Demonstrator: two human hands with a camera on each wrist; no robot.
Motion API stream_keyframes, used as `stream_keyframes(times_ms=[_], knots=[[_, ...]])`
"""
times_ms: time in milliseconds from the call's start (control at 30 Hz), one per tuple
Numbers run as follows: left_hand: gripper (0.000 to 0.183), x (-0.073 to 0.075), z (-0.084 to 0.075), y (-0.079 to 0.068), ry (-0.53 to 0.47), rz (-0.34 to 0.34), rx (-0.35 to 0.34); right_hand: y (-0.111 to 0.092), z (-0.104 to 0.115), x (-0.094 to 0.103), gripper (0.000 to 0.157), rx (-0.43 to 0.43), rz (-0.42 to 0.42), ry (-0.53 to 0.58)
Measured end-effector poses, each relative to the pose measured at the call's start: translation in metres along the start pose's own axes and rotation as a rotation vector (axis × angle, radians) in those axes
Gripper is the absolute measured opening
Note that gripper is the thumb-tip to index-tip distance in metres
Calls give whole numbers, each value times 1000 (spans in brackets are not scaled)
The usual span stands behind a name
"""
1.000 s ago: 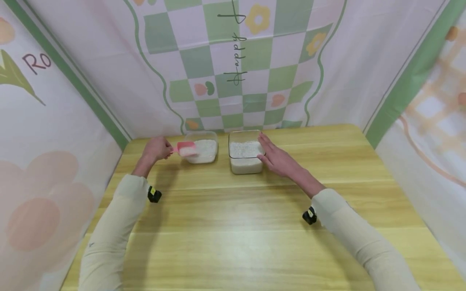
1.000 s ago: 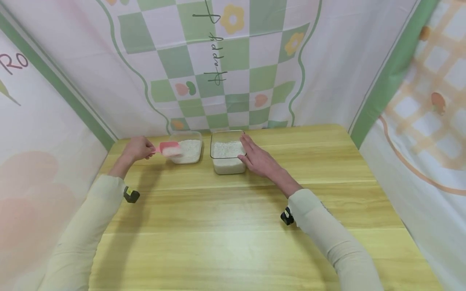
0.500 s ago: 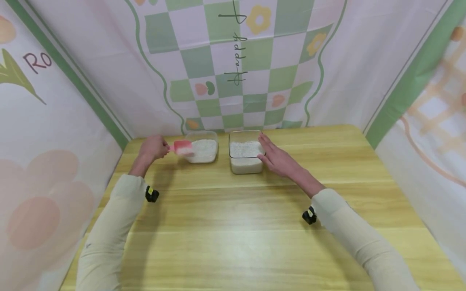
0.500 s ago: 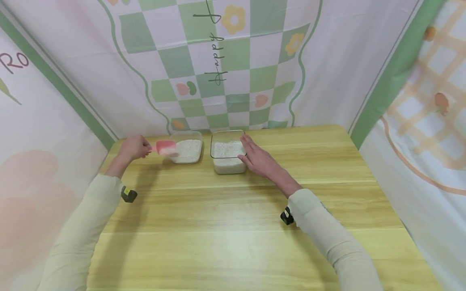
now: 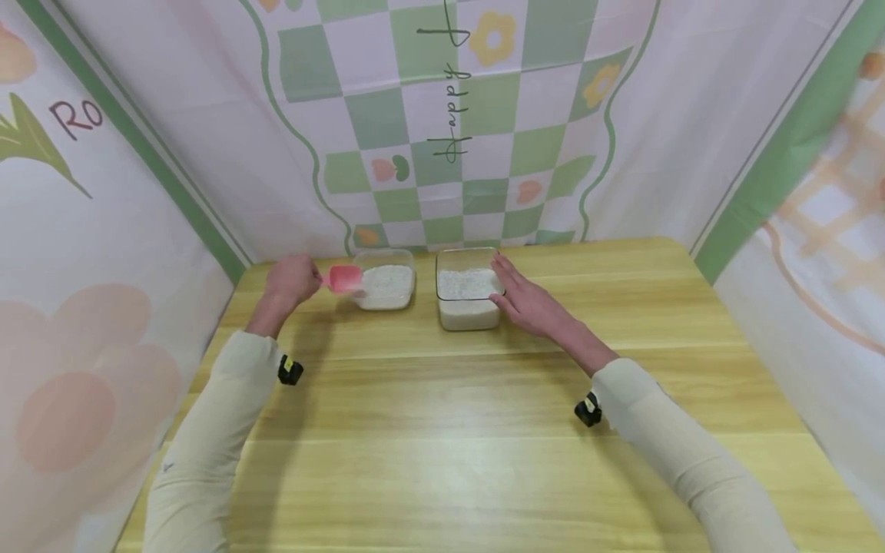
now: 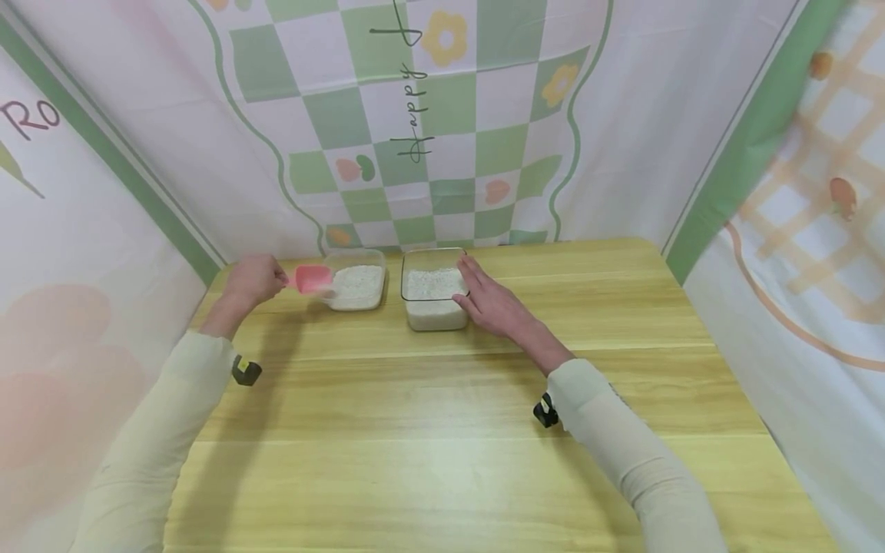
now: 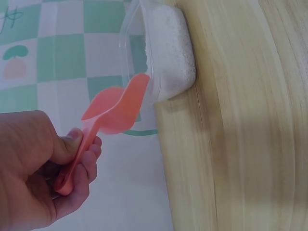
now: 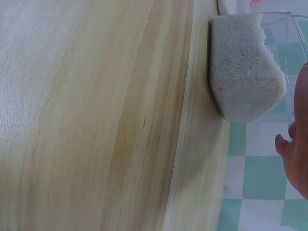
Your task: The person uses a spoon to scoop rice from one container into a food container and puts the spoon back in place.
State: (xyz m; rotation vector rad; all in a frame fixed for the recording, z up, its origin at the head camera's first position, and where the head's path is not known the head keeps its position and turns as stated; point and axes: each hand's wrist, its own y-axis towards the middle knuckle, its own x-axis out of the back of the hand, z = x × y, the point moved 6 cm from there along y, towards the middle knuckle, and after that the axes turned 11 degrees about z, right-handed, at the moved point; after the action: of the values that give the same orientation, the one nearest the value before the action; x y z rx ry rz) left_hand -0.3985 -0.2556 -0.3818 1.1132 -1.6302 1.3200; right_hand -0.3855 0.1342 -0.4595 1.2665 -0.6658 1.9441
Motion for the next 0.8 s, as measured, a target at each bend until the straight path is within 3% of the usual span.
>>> stream_keyframes(times_ms=[167, 433, 600, 800], knots=[[25, 2, -8, -1, 93, -50, -10, 0, -1, 0, 69, 3, 0, 1], [13, -1, -18, 0, 236, -113, -22, -1, -1, 1, 69, 2, 4, 0], [16, -2, -21, 0, 132, -139, -51, -1, -1, 0, 70, 3, 10, -6], [24, 2, -37, -4, -35, -210, -159, -1, 0, 1, 69, 1, 13, -10]])
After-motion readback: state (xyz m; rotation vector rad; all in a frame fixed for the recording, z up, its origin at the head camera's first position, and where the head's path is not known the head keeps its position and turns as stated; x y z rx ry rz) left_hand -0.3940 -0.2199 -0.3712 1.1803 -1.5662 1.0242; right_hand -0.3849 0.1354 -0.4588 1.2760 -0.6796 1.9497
